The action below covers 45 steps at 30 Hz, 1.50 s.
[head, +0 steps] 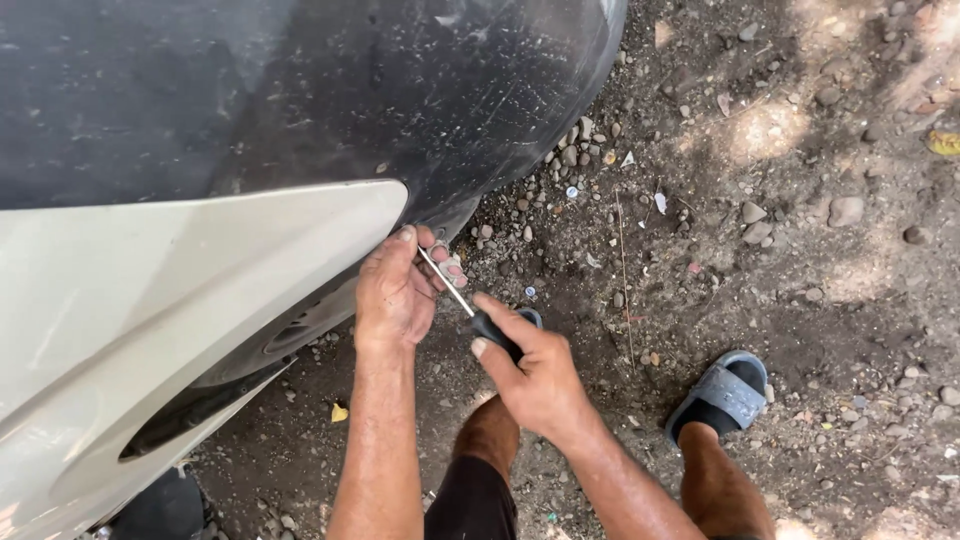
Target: The person uses pliers and a screwdriver to remove fasteners from the front bumper of a white car. They work on the lower edge near the wheel arch and the area around the headlight, manipulating small metal clips and screws to detach the bumper section.
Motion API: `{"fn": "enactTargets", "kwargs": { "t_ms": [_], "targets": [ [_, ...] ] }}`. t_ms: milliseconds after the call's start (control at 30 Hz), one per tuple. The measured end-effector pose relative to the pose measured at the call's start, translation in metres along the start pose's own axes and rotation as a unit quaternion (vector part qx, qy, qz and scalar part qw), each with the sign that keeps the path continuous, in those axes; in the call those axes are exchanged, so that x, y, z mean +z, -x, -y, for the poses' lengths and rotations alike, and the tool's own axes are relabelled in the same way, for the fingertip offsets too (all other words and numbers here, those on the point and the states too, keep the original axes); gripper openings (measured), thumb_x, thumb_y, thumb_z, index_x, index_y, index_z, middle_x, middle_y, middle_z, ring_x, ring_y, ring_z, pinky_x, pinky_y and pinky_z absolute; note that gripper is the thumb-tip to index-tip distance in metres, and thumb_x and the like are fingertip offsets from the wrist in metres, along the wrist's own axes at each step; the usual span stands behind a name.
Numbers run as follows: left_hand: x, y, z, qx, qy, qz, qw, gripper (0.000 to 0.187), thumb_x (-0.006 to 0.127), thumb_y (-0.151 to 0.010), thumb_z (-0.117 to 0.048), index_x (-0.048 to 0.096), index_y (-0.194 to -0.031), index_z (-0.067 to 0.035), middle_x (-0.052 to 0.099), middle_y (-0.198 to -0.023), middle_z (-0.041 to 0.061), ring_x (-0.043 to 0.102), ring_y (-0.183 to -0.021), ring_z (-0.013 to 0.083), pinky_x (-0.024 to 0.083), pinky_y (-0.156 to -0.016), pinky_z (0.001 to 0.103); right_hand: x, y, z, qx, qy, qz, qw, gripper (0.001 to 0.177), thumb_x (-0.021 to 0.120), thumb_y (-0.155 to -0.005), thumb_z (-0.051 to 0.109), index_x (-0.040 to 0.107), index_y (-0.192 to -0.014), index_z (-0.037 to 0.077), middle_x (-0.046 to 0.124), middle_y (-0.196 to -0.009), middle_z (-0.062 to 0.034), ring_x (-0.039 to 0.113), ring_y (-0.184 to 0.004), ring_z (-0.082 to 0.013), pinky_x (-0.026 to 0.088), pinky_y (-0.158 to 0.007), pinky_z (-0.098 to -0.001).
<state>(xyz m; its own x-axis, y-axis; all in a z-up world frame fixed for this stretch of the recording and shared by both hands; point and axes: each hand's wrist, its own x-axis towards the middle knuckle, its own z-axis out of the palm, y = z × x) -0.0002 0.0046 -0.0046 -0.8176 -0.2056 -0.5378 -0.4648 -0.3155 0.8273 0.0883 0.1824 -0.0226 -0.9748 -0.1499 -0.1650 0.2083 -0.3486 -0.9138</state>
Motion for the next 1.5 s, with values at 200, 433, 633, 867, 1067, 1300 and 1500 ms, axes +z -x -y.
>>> {"fn": "enactTargets", "kwargs": {
  "t_ms": [200, 433, 633, 867, 1067, 1300, 1500],
  "targets": [
    [-0.002, -0.004, -0.004, -0.024, -0.029, -0.013, 0.999, 0.021, 0.057, -0.105, -0.02, 0.065, -0.095, -0.003, 0.064, -0.08, 0.009, 0.066, -0.067, 0.0187, 0.065, -0.062, 0.043, 0.003, -0.007, -0.019, 0.296, -0.256, 0.034, 0.92, 0.049, 0.062, -0.097, 0.005, 0.06, -0.146, 0.011, 0.061, -0.067, -0.0019, 0.052, -0.048, -0.0065, 0.042, -0.039, -0.022],
    [-0.001, -0.002, -0.006, -0.018, -0.01, -0.014, 1.0, 0.021, 0.055, -0.106, -0.019, 0.065, -0.094, -0.004, 0.065, -0.083, 0.006, 0.066, -0.068, 0.0162, 0.065, -0.061, 0.043, -0.001, -0.013, -0.011, 0.37, -0.424, 0.046, 0.826, 0.049, 0.057, -0.097, 0.008, 0.057, -0.146, 0.008, 0.063, -0.067, -0.008, 0.052, -0.041, -0.0111, 0.037, -0.032, -0.0248],
    [-0.002, -0.003, -0.004, -0.018, -0.025, -0.024, 0.999, 0.022, 0.055, -0.107, -0.019, 0.066, -0.095, -0.004, 0.064, -0.082, 0.007, 0.065, -0.069, 0.0165, 0.064, -0.061, 0.043, 0.002, -0.003, -0.034, 0.311, -0.442, 0.059, 0.839, 0.045, 0.06, -0.094, 0.005, 0.059, -0.139, 0.006, 0.064, -0.069, -0.0078, 0.055, -0.044, -0.0118, 0.04, -0.034, -0.0253],
    [-0.001, -0.001, -0.001, -0.013, -0.033, -0.02, 0.999, 0.019, 0.054, -0.106, -0.018, 0.063, -0.094, -0.006, 0.064, -0.087, 0.008, 0.066, -0.073, 0.0173, 0.065, -0.063, 0.045, 0.01, -0.001, -0.016, 0.23, -0.11, 0.031, 0.966, 0.015, 0.062, -0.101, 0.012, 0.07, -0.104, 0.0, 0.069, -0.075, -0.0034, 0.06, -0.059, -0.0098, 0.05, -0.051, -0.0262],
    [0.002, -0.005, -0.006, -0.017, -0.022, -0.034, 0.999, 0.017, 0.055, -0.105, -0.018, 0.062, -0.096, -0.006, 0.064, -0.089, 0.006, 0.066, -0.074, 0.0162, 0.065, -0.062, 0.046, 0.01, -0.013, -0.033, 0.279, -0.176, 0.047, 0.943, 0.026, 0.057, -0.104, 0.022, 0.068, -0.1, -0.001, 0.063, -0.068, -0.0035, 0.055, -0.054, -0.0097, 0.046, -0.046, -0.0267],
    [-0.004, -0.004, -0.002, -0.007, -0.02, -0.008, 1.0, 0.022, 0.055, -0.106, -0.02, 0.065, -0.097, -0.003, 0.066, -0.09, 0.008, 0.067, -0.076, 0.018, 0.066, -0.067, 0.047, -0.001, -0.016, -0.042, 0.345, -0.482, 0.094, 0.8, 0.04, 0.057, -0.104, 0.028, 0.069, -0.104, -0.011, 0.063, -0.063, -0.0091, 0.055, -0.041, -0.0145, 0.043, -0.037, -0.0276],
    [0.01, 0.01, -0.019, -0.012, -0.094, 0.054, 0.994, 0.029, 0.051, -0.105, -0.022, 0.069, -0.109, 0.001, 0.069, -0.09, 0.014, 0.072, -0.08, 0.0201, 0.064, -0.073, 0.039, -0.007, -0.016, -0.039, 0.362, -0.46, 0.078, 0.807, 0.041, 0.058, -0.103, 0.027, 0.068, -0.107, -0.013, 0.065, -0.065, -0.0111, 0.056, -0.042, -0.0145, 0.044, -0.037, -0.0271]
  ]
}}
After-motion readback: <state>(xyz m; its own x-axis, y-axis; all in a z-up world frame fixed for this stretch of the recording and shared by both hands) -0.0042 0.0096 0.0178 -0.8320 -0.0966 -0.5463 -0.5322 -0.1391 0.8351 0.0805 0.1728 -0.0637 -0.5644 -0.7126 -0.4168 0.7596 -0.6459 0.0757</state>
